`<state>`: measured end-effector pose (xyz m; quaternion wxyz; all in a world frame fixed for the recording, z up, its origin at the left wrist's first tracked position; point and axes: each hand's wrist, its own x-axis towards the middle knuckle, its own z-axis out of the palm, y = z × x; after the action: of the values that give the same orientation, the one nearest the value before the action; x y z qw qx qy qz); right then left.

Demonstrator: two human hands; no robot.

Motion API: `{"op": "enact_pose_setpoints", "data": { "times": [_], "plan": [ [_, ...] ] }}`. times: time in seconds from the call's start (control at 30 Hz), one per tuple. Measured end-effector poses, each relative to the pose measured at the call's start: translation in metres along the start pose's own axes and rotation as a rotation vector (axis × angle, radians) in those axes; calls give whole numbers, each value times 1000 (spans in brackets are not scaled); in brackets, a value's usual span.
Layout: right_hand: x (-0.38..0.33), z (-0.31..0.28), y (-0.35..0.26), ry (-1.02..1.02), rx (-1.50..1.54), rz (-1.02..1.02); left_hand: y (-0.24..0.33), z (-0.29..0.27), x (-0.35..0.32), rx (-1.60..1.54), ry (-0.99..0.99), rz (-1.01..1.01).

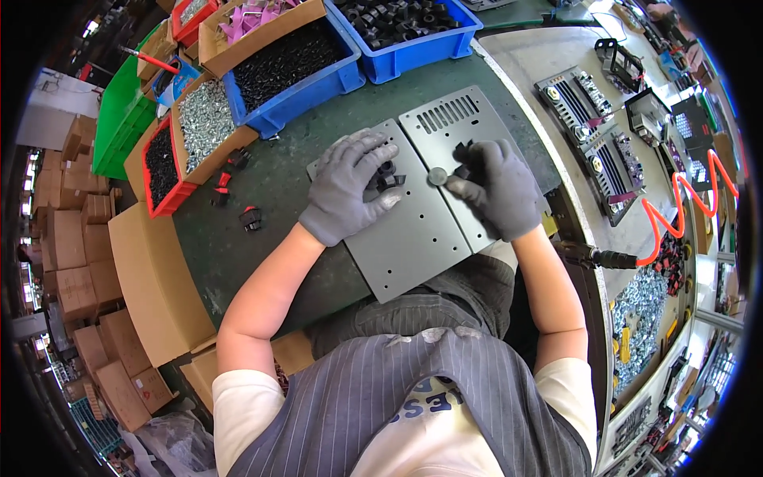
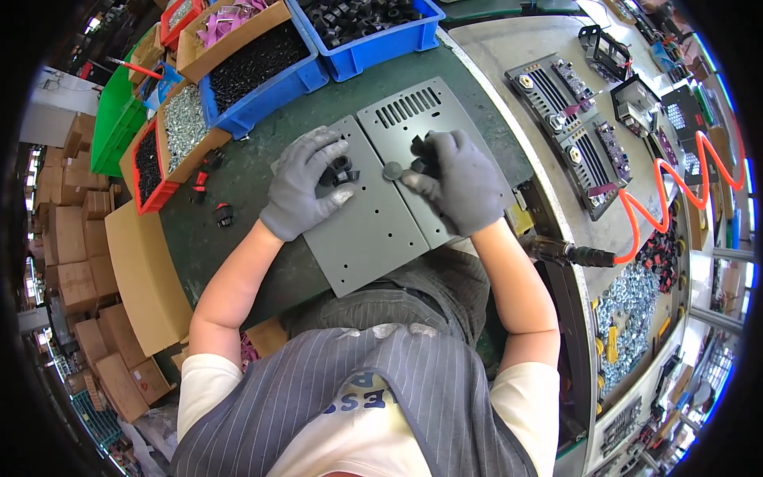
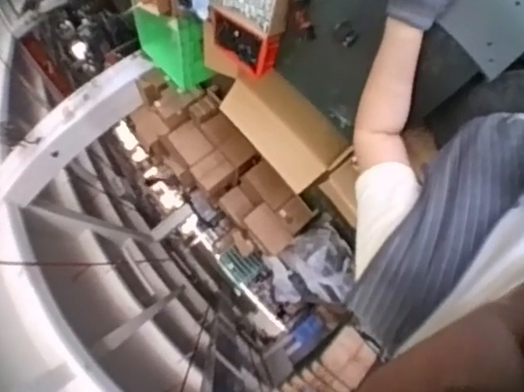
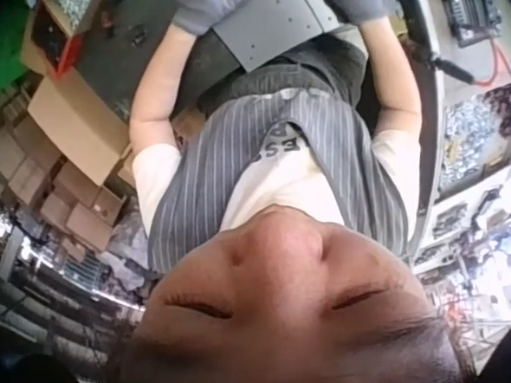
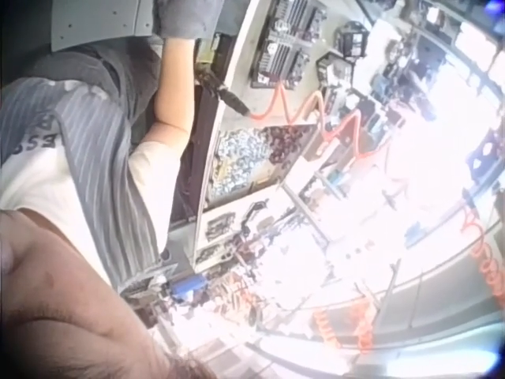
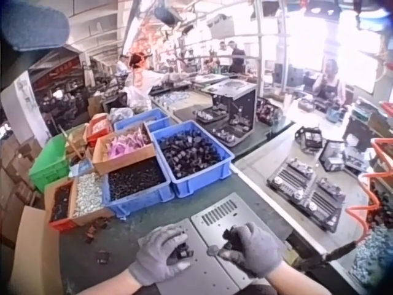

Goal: Assembling a power supply unit by attaching a cover and cooling fans using a pneumatic screwdriver.

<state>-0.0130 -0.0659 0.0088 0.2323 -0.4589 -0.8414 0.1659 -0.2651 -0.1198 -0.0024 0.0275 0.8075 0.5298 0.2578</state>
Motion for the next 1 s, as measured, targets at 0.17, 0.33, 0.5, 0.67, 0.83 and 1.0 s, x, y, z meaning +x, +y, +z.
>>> {"op": "enact_pose_setpoints", "data": {
  "times": [0.17,0.33,0.5,0.67,0.83,1.0],
  "plan": [
    [-4,-4,-5,-59,-46,-68,-14,-25,-18,-58,83,-47],
    [-16,-13,-2,-120,-19,-171,-33,-39,-56,-42,115,-130],
    [-16,-2,-4,-75,-33,-89,-34,-32,-65,31,6,-151],
    [-13,3,-16,-86,-7,-32,-24,-37,-60,42,89,-61],
    [-11,-7,-17,-230,135,196,-24,-33,-62,15,39,10],
    [-1,-5,-23,-211,-8,241,-30,-28,-63,-51,7,-27]
  ]
}}
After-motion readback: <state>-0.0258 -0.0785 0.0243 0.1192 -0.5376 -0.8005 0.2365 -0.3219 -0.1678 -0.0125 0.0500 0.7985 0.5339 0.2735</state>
